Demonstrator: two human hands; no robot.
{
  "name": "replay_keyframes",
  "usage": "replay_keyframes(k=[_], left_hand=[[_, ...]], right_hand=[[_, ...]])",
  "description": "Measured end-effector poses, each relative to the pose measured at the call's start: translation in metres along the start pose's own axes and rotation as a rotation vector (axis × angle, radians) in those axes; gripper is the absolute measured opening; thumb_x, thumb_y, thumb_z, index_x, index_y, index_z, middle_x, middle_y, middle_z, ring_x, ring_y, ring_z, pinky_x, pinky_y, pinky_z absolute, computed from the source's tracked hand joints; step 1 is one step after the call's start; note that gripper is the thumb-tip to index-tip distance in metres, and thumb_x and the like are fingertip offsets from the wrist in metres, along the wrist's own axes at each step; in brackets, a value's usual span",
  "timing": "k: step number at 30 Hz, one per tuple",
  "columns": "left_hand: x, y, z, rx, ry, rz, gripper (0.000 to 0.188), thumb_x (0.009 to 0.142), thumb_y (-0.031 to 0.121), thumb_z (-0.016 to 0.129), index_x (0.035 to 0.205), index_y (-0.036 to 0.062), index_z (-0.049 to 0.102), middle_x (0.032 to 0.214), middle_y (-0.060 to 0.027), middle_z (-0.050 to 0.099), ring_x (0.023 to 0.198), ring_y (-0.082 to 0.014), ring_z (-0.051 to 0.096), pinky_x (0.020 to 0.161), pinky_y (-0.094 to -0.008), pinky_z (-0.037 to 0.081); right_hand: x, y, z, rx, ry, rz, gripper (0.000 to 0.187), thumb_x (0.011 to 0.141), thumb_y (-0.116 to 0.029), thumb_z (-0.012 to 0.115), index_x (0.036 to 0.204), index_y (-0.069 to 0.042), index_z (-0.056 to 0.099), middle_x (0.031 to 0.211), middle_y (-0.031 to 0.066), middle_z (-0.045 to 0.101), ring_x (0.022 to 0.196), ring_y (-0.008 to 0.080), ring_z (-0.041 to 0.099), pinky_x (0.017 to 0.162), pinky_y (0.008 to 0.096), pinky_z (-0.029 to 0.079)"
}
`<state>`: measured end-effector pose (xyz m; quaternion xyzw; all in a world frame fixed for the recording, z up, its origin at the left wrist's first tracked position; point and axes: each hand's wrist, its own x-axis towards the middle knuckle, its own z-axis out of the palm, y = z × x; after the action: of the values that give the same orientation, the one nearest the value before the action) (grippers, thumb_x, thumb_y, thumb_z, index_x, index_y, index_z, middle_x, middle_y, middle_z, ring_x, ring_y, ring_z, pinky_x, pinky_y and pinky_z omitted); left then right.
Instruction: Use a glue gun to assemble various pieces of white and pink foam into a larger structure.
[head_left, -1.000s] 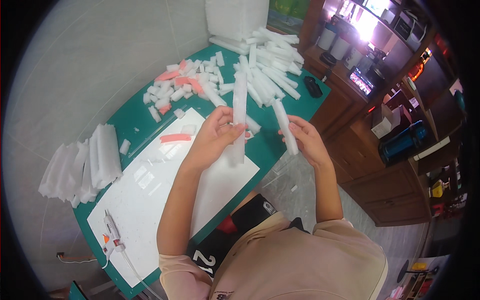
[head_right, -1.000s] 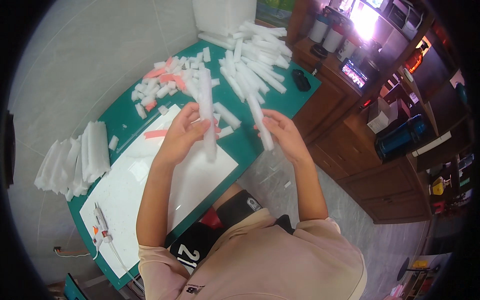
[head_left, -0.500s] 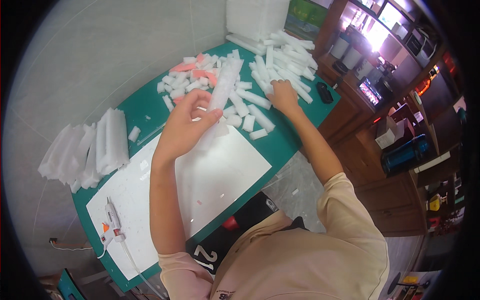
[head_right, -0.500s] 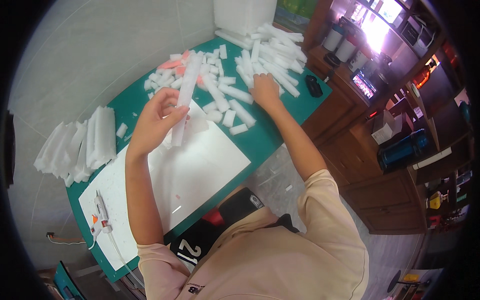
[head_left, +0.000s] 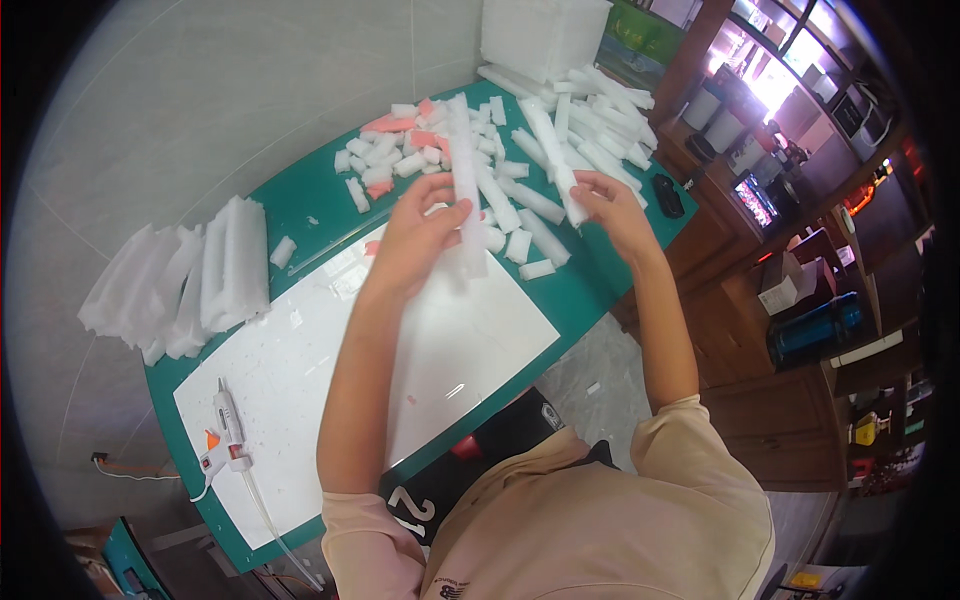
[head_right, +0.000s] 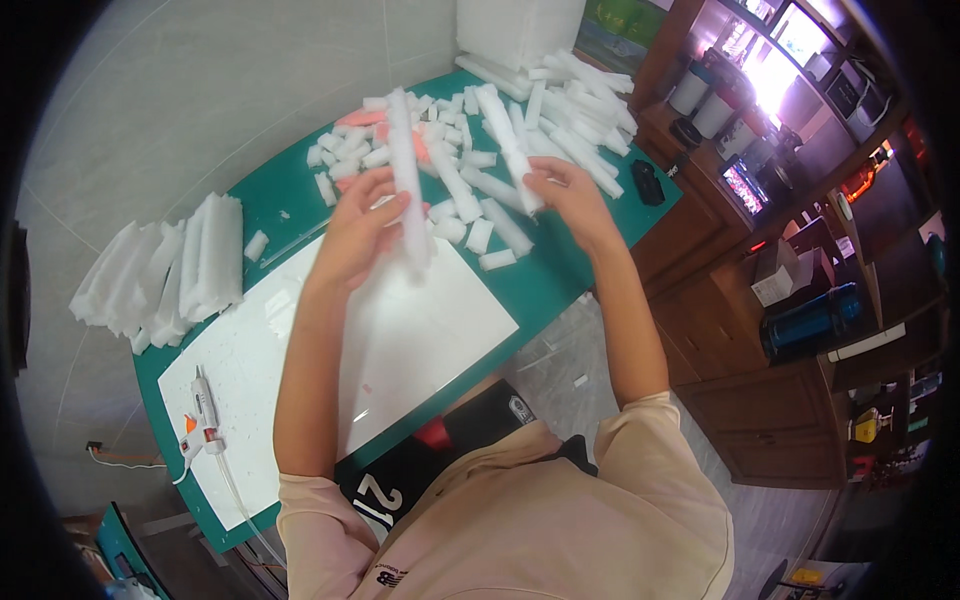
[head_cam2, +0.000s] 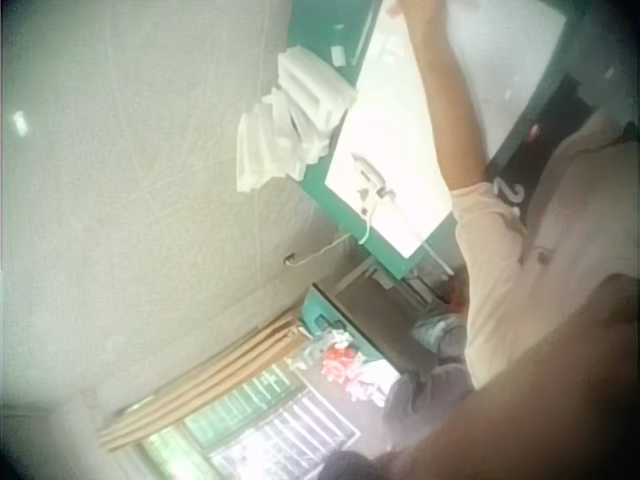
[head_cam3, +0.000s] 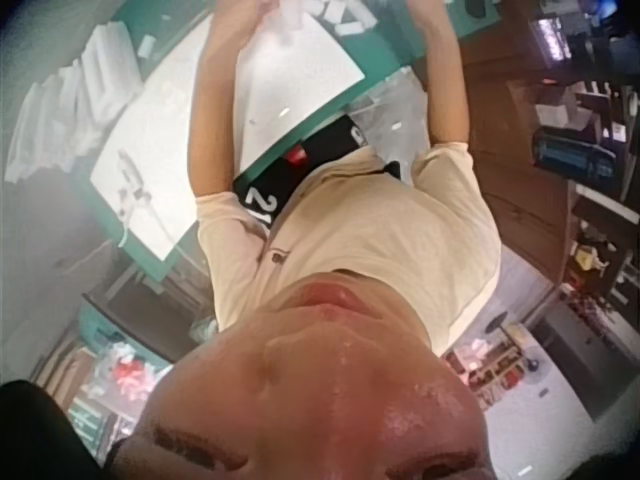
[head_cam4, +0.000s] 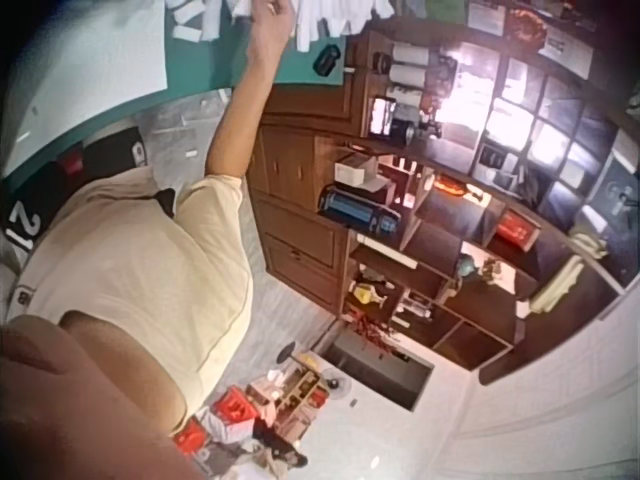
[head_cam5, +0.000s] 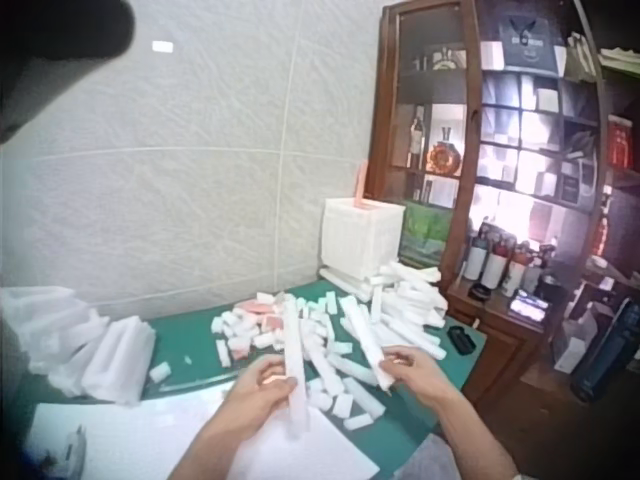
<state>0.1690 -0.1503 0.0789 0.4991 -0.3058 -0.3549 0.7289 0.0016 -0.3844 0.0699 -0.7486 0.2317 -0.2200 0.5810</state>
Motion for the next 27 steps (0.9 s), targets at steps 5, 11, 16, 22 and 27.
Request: replay_keyframes(k=[5,11,16,22,27], left_hand=[[0.003,-0.024,0.011,-0.158,-0.058,-0.018,0.041,0.091,0.010,0.062,0.128,0.0023,0.046,0.113,-0.0089,0.060,0.104,-0.0176,0.060,0.090,-0.0311,0.049],[-0.002,-0.018,0.017,-0.103,-0.050,-0.027,0.042,0.091,0.013,0.063,0.129,0.0029,0.046,0.117,-0.0097,0.061,0.103,-0.0144,0.059,0.085,-0.0287,0.048],[-0.001,-0.020,0.019,-0.089,-0.051,-0.032,0.043,0.091,0.015,0.064,0.129,0.0042,0.047,0.116,-0.0088,0.062,0.100,-0.0130,0.059,0.082,-0.0274,0.049],[-0.002,-0.019,0.020,-0.062,-0.030,-0.062,0.043,0.091,0.016,0.064,0.129,0.0046,0.047,0.116,-0.0080,0.062,0.101,-0.0124,0.059,0.082,-0.0267,0.048],[-0.002,-0.019,0.020,-0.085,-0.028,-0.071,0.042,0.091,0.016,0.064,0.128,0.0048,0.047,0.114,-0.0078,0.062,0.100,-0.0117,0.059,0.081,-0.0258,0.048]], right_hand=[[-0.038,-0.015,0.043,0.340,-0.224,0.040,0.044,0.094,-0.016,0.059,0.132,0.002,0.048,0.115,0.0089,0.063,0.102,0.0149,0.062,0.085,0.0282,0.051],[-0.047,-0.018,0.064,0.561,-0.273,0.035,0.039,0.095,-0.013,0.058,0.131,-0.001,0.050,0.118,0.0060,0.060,0.107,0.0134,0.059,0.089,0.0293,0.051],[-0.044,-0.010,0.065,0.507,-0.263,0.046,0.038,0.094,-0.014,0.059,0.130,-0.003,0.052,0.115,0.0043,0.060,0.103,0.0114,0.058,0.085,0.0266,0.051],[-0.045,-0.008,0.068,0.468,-0.245,0.074,0.037,0.094,-0.015,0.060,0.128,-0.005,0.053,0.107,0.0015,0.060,0.096,0.0091,0.058,0.078,0.0229,0.049],[-0.045,-0.005,0.068,0.460,-0.246,0.074,0.036,0.094,-0.016,0.060,0.128,-0.005,0.053,0.104,0.0007,0.060,0.095,0.0085,0.058,0.075,0.0228,0.049]])
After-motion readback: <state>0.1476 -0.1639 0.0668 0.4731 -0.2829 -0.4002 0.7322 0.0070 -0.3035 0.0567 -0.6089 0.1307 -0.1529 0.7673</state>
